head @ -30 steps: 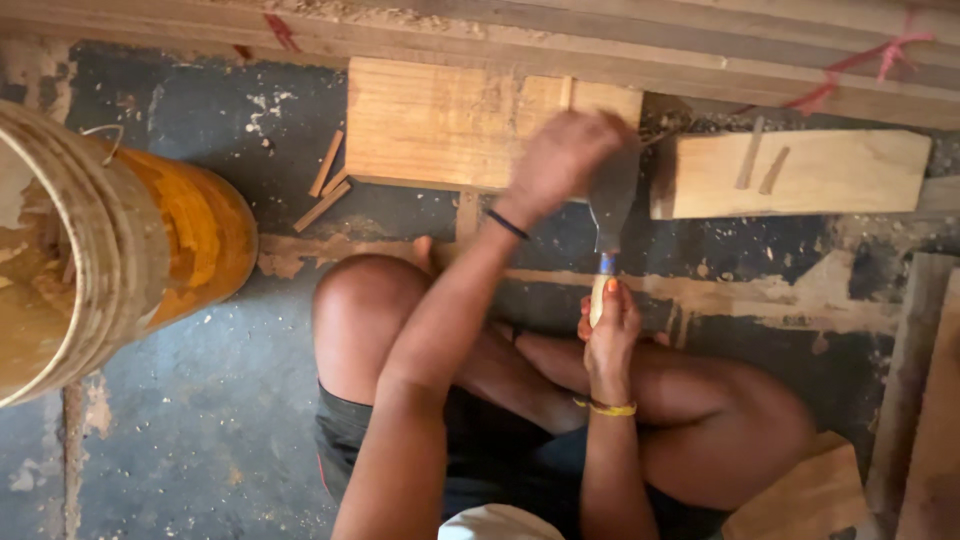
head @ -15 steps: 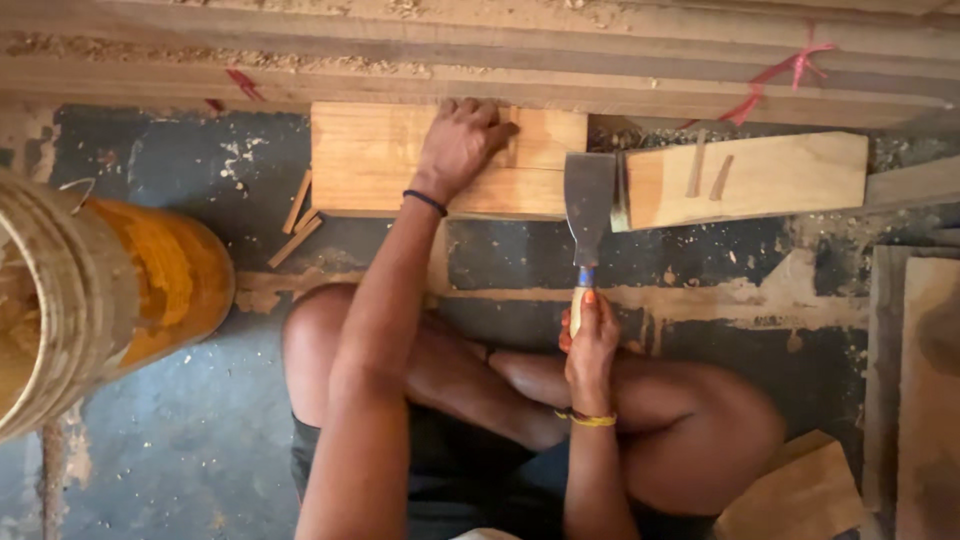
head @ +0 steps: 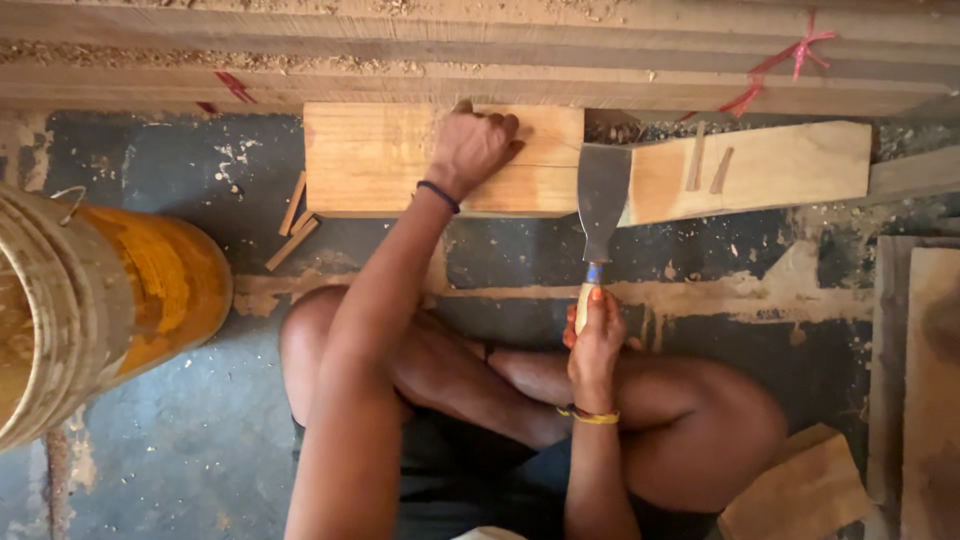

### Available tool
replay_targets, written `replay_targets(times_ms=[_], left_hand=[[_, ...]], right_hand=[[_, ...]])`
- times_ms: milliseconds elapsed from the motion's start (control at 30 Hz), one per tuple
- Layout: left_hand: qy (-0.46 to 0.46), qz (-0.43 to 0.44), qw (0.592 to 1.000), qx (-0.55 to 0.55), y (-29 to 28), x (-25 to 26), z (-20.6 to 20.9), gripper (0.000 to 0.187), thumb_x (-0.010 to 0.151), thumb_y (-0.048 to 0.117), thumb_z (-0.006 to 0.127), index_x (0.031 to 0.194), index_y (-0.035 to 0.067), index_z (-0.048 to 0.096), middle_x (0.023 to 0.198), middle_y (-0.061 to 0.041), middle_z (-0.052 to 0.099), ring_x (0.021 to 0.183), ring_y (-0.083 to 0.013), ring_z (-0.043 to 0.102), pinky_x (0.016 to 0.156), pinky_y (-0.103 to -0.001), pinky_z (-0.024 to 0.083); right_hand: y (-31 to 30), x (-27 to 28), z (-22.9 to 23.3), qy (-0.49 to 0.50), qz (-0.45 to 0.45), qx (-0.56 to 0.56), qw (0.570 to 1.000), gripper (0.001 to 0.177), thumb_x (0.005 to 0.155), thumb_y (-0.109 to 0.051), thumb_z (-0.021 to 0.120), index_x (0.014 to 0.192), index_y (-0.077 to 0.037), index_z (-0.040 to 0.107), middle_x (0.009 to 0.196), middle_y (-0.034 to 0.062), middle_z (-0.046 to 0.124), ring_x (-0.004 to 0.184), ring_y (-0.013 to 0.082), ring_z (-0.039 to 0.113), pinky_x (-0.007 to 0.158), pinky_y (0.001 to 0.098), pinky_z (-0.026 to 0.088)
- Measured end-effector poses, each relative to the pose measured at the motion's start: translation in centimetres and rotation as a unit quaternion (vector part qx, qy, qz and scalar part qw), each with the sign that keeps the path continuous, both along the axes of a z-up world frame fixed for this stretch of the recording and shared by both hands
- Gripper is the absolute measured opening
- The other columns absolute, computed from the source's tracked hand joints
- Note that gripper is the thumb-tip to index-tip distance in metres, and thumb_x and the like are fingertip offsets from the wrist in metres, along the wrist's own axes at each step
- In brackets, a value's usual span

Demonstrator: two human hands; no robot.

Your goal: The person sits on the floor and uses a chisel to carve a rectangular wooden block. They repeatedly strike the chisel to remove wood shavings and occasionally place the carved pieces into a nearby bucket.

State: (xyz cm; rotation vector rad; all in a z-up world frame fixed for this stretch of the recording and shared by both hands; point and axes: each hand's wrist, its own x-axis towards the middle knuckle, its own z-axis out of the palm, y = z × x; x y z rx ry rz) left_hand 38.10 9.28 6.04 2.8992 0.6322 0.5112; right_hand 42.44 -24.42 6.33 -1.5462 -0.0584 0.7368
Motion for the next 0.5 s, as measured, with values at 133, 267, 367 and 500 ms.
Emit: replay_targets(times_ms=[133,267,367,500], left_hand=[[-0.045,0.12,0.991,-0.04,-2.3,2.2,-2.0,0.02,0.088,0.033,0.068,0.085,0.014,0.074,0.067,-0.009,0.072,0.06,-0.0276,0.07,0.066,-0.043,0.056],[-0.054,0.196,0.976,-0.076,-2.7,3.4,-2.0,0.024,0.084,0.035,0.07,0.075,0.014,0.074,0.067,-0.014,0.072,0.06,-0.0323,0.071,0.058,-0.044,0.056],[-0.071,0.215,0.97,-0.094,-2.2,3.8,-1.6,0.026,0.082,0.036,0.071,0.072,0.013,0.074,0.067,-0.016,0.072,0.06,-0.0334,0.071,0.054,-0.045,0.056],[-0.106,0.222,0.965,-0.085,-1.6,3.7,-2.3,0.033,0.081,0.044,0.074,0.071,0.013,0.073,0.066,-0.016,0.071,0.06,-0.0339,0.071,0.053,-0.046,0.055]], right_hand=[[-0.1,-0.2,-0.3,0.037,-0.007,-0.011,0.999,0.032,0.105,-0.039,0.055,0.104,-0.007,0.057,0.069,0.0041,0.056,0.042,0.0077,0.042,0.034,0.0223,0.031],[0.2,-0.6,-0.3,0.032,0.008,-0.004,0.999,0.032,0.104,-0.039,0.055,0.106,-0.007,0.059,0.069,0.0044,0.056,0.041,0.0079,0.041,0.034,0.0226,0.031],[0.3,-0.8,-0.5,0.033,0.01,-0.017,0.999,0.031,0.103,-0.039,0.055,0.106,-0.008,0.06,0.068,0.004,0.055,0.04,0.0078,0.041,0.034,0.0226,0.03],[0.3,-1.0,-1.5,0.024,0.025,-0.019,0.999,0.031,0.104,-0.038,0.055,0.104,-0.008,0.06,0.069,0.0028,0.055,0.041,0.0075,0.042,0.034,0.0226,0.032]])
